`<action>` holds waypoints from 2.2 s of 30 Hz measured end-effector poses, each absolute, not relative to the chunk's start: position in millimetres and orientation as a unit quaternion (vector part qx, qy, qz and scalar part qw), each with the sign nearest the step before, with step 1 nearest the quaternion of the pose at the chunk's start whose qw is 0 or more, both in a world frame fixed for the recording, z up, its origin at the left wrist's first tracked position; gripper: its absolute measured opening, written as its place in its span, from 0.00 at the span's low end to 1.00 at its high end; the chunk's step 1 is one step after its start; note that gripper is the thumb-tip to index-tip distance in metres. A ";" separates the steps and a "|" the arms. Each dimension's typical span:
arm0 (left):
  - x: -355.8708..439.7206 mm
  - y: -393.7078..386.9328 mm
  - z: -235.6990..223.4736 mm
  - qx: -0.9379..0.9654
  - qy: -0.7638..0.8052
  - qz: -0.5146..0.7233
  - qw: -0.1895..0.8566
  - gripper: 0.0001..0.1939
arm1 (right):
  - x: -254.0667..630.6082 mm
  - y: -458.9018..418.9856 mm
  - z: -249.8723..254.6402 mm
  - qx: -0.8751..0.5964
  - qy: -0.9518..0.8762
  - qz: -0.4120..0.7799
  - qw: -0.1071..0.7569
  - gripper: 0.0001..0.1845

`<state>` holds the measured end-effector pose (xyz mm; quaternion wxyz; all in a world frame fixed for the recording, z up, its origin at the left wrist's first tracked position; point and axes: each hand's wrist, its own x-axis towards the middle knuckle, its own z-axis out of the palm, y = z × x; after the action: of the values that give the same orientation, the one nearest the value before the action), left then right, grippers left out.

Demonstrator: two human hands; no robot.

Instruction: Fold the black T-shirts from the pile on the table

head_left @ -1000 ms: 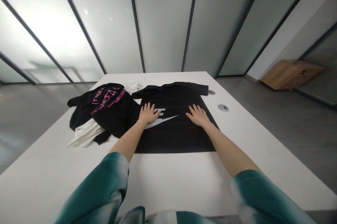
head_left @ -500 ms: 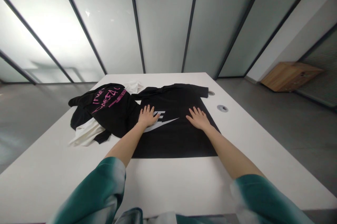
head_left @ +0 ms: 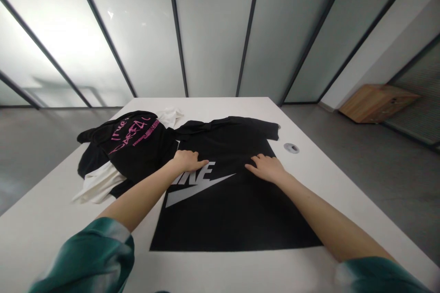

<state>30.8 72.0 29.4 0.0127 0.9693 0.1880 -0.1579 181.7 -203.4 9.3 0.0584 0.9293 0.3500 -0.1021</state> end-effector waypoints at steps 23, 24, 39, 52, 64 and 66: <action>172.7 138.4 -23.3 0.967 0.250 -0.024 0.030 0.43 | 263.4 -153.2 -34.7 0.937 0.343 -0.061 0.008 0.42; 168.7 133.7 -21.6 0.968 0.247 -0.022 0.022 0.43 | 262.5 -155.6 -34.6 0.938 0.341 -0.062 0.007 0.42; 132.1 134.3 -21.1 0.970 0.241 -0.002 0.022 0.39 | 310.1 -148.9 -32.7 0.971 0.231 -0.054 -0.026 0.43; 125.2 150.6 -25.8 0.987 0.159 -0.014 -0.002 0.40 | 311.5 -161.0 -34.4 0.963 0.264 -0.046 -0.027 0.39; 109.4 95.5 -15.9 0.982 0.174 0.071 -0.020 0.32 | 330.9 -205.5 -16.7 0.964 -0.013 0.138 -0.229 0.27; 107.8 87.0 -22.7 0.983 0.169 0.076 0.002 0.31 | 336.6 -217.5 -17.6 0.964 -0.084 0.124 -0.220 0.27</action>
<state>107.8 87.0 -22.7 0.0016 0.9827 0.1688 0.0760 336.6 -217.5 -17.6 -0.2201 0.9639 -0.0845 0.1240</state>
